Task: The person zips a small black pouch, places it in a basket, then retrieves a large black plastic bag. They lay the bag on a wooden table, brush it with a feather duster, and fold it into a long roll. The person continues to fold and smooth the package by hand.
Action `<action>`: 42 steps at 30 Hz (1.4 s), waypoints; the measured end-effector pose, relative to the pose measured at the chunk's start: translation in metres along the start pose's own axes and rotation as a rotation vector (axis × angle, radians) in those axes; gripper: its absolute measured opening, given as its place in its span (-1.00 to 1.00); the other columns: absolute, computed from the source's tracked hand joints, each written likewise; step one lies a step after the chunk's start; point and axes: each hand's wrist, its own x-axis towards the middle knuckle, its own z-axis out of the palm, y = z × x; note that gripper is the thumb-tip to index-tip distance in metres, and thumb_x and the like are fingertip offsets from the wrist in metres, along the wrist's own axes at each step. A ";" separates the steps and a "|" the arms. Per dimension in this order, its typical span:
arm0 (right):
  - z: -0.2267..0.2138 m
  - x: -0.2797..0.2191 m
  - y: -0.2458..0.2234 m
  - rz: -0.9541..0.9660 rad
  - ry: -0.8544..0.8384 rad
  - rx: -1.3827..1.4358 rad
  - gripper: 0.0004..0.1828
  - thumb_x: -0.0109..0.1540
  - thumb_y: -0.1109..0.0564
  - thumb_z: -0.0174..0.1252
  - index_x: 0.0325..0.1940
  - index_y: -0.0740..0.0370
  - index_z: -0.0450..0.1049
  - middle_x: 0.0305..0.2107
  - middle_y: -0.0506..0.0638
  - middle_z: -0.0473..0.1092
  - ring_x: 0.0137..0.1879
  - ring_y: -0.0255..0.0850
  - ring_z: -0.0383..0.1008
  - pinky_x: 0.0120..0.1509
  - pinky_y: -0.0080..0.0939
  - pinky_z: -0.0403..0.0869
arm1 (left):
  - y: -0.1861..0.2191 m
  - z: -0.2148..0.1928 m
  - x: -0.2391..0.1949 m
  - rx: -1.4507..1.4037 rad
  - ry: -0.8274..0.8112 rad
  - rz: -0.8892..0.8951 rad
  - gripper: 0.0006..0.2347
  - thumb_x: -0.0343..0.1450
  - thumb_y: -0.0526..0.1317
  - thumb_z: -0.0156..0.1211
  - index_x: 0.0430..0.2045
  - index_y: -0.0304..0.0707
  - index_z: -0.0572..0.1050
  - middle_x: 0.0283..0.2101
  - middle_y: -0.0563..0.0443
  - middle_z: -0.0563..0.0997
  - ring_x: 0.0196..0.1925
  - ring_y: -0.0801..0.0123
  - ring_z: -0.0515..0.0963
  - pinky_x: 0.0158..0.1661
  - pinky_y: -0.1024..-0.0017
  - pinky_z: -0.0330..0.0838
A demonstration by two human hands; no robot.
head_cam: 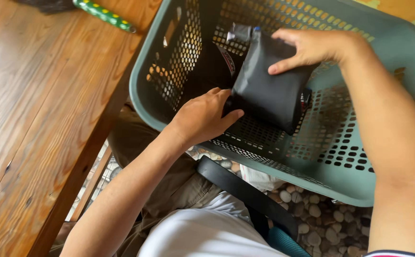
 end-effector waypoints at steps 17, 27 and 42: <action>0.179 0.132 0.065 -0.146 -0.313 -0.189 0.12 0.22 -0.61 -0.05 0.47 0.39 0.09 0.26 0.50 0.29 0.40 0.30 0.31 0.45 0.21 0.36 | 0.003 0.008 0.008 -0.050 0.038 0.021 -0.61 0.50 0.05 0.05 0.06 -0.23 0.52 -0.04 -0.10 0.66 0.21 -0.02 0.58 0.05 0.03 0.50; 0.130 0.098 0.025 -0.233 -0.175 -0.682 -0.31 0.26 -0.30 -0.03 0.32 0.15 0.47 0.18 0.27 0.48 0.33 0.21 0.43 0.45 0.18 0.44 | 0.024 -0.023 -0.043 -0.173 0.701 0.410 -0.92 0.52 -0.18 0.07 -0.23 -0.09 0.48 -0.24 0.07 0.58 -0.13 0.10 0.67 -0.19 0.20 0.57; 0.070 -0.039 -0.358 -0.796 0.441 -0.601 -0.53 0.38 -0.20 0.06 0.23 0.08 0.50 0.05 -0.01 0.54 0.15 -0.02 0.52 0.16 0.06 0.43 | 0.074 -0.005 -0.291 -0.203 0.430 0.515 -0.61 0.68 -0.11 -0.47 0.16 -0.38 0.34 0.13 -0.20 0.56 0.18 -0.10 0.59 0.27 0.11 0.45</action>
